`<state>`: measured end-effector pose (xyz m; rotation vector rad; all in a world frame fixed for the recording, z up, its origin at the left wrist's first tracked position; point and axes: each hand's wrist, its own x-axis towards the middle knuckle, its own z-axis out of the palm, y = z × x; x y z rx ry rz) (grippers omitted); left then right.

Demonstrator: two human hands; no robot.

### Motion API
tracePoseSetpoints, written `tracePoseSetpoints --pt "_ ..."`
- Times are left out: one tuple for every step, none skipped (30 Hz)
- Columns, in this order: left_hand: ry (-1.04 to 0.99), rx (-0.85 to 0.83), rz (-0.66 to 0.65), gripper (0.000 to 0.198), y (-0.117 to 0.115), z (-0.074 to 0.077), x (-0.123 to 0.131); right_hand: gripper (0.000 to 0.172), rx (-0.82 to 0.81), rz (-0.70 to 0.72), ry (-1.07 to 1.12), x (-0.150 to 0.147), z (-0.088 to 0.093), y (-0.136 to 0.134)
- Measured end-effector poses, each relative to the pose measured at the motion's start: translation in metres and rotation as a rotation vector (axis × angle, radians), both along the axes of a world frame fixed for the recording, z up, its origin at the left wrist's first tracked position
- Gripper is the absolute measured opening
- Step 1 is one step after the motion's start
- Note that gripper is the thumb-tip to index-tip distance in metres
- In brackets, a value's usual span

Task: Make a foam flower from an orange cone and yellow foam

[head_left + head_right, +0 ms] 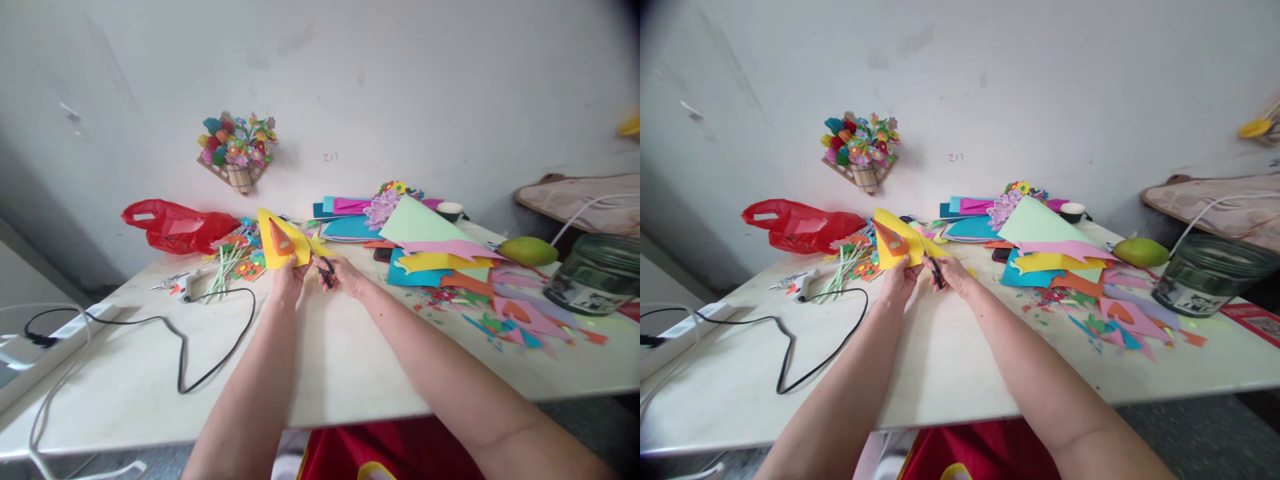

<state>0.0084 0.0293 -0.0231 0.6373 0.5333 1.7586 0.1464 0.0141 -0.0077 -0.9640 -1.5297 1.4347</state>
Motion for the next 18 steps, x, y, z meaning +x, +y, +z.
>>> tracePoseSetpoints --pt "0.002 0.000 0.003 0.036 -0.0008 0.0007 0.0007 0.038 -0.001 -0.002 -0.001 0.0001 -0.0006 0.0007" --pt "0.003 -0.003 0.009 0.035 -0.0015 0.0013 0.0014 0.038 -0.002 -0.004 0.000 0.0000 -0.0014 0.0013" --pt "0.003 -0.009 0.014 0.034 -0.0021 0.0019 0.0021 0.038 0.000 -0.006 0.002 -0.0002 -0.0022 0.0019" --pt "0.002 -0.016 0.018 0.033 -0.0025 0.0024 0.0027 0.038 0.004 -0.007 0.005 -0.0004 -0.0033 0.0023" --pt "0.003 -0.024 0.019 0.032 -0.0027 0.0027 0.0031 0.039 0.008 -0.007 0.011 -0.0006 -0.0044 0.0028" --pt "0.004 -0.031 0.018 0.031 -0.0027 0.0028 0.0034 0.039 0.016 -0.007 0.017 -0.0009 -0.0056 0.0032" --pt "0.004 -0.037 0.017 0.030 -0.0025 0.0028 0.0035 0.039 0.027 -0.007 0.026 -0.0011 -0.0068 0.0035" --pt "0.003 -0.043 0.017 0.029 -0.0023 0.0027 0.0034 0.038 0.038 -0.006 0.035 -0.0014 -0.0080 0.0038" --pt "-0.001 -0.048 0.019 0.028 -0.0020 0.0025 0.0033 0.038 0.049 -0.006 0.043 -0.0016 -0.0090 0.0039" --pt "-0.007 -0.050 0.021 0.028 -0.0018 0.0024 0.0031 0.038 0.058 -0.007 0.051 -0.0019 -0.0097 0.0040" --pt "-0.012 -0.050 0.024 0.028 -0.0016 0.0023 0.0029 0.038 0.068 -0.009 0.057 -0.0022 -0.0102 0.0040" --pt "-0.017 -0.047 0.025 0.028 -0.0016 0.0024 0.0026 0.038 0.074 -0.012 0.060 -0.0026 -0.0105 0.0039" --pt "-0.019 -0.043 0.024 0.028 -0.0017 0.0025 0.0024 0.038 0.078 -0.016 0.059 -0.0030 -0.0105 0.0038" --pt "-0.020 -0.039 0.023 0.028 -0.0018 0.0027 0.0022 0.038 0.082 -0.022 0.057 -0.0034 -0.0103 0.0036" --pt "-0.020 -0.038 0.020 0.028 -0.0021 0.0030 0.0020 0.037 0.085 -0.028 0.056 -0.0038 -0.0099 0.0035" --pt "-0.020 -0.036 0.016 0.028 -0.0023 0.0033 0.0019 0.037 0.085 -0.036 0.055 -0.0043 -0.0094 0.0034" --pt "-0.021 -0.036 0.012 0.028 -0.0025 0.0035 0.0017 0.036 0.083 -0.046 0.058 -0.0048 -0.0088 0.0034" --pt "-0.022 -0.037 0.011 0.028 -0.0025 0.0036 0.0015 0.036 0.079 -0.053 0.063 -0.0053 -0.0084 0.0036"
